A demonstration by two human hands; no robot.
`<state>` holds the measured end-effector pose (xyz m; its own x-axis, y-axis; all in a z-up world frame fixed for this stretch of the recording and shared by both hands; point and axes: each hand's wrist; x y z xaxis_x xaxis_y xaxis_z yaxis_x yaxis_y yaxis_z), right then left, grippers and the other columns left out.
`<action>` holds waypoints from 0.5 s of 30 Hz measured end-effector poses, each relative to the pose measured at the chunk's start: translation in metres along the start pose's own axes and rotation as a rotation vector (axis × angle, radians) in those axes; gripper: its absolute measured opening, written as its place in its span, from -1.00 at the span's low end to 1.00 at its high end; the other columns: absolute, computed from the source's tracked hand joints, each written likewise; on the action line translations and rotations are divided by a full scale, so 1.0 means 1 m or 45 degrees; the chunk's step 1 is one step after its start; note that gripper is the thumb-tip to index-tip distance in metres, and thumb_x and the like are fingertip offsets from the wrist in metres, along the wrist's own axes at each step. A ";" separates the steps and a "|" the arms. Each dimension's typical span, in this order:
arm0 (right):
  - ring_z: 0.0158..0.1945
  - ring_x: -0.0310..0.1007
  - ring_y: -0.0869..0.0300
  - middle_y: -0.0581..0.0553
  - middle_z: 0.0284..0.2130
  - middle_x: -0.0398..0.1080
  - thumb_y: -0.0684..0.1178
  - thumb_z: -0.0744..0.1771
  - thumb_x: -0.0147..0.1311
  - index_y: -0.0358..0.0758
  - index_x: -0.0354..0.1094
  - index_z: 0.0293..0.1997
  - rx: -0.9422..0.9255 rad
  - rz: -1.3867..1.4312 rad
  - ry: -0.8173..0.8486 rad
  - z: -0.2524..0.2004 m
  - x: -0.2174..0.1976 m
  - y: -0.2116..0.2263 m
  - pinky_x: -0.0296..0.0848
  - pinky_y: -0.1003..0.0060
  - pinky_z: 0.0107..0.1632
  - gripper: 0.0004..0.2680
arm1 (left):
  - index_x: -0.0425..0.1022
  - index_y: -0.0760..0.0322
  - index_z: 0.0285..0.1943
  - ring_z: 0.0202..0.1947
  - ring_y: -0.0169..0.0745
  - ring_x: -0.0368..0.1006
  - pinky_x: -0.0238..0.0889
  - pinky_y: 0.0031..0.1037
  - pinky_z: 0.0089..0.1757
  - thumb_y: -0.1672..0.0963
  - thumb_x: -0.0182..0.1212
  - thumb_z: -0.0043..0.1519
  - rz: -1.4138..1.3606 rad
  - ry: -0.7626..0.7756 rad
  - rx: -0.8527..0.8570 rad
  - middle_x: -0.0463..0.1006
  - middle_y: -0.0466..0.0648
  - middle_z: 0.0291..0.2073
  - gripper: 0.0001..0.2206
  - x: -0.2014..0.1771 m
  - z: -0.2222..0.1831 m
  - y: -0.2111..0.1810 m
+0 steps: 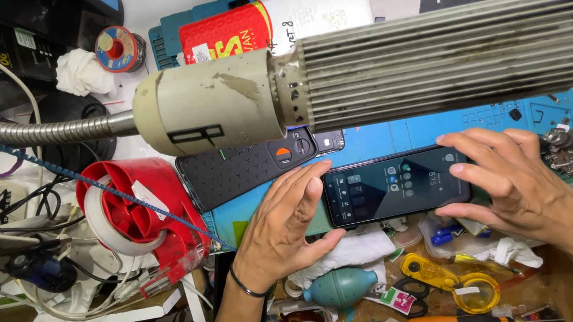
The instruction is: Testing the touch screen and user interface functionality of a repaired smartphone at a workstation.
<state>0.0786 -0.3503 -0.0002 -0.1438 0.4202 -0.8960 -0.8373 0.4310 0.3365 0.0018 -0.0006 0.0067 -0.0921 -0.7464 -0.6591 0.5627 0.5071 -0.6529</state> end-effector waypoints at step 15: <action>0.28 0.40 -0.12 -0.32 0.37 0.25 0.29 0.20 0.30 -0.03 -0.18 0.44 -0.008 -0.124 0.091 0.003 -0.004 -0.002 0.09 -0.02 0.18 -0.26 | -0.60 -0.12 0.71 0.38 0.26 0.39 0.25 -0.01 0.35 0.15 0.54 0.25 0.029 -0.019 0.017 0.30 0.31 0.43 0.17 0.003 -0.001 0.002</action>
<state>0.0822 -0.3508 0.0039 -0.0986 0.3181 -0.9429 -0.8522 0.4623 0.2451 0.0016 -0.0007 0.0029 -0.0672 -0.7410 -0.6682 0.5752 0.5184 -0.6327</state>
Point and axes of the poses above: each hand's wrist, its own z-axis towards the middle knuckle, its own x-axis out of the palm, y = z × x
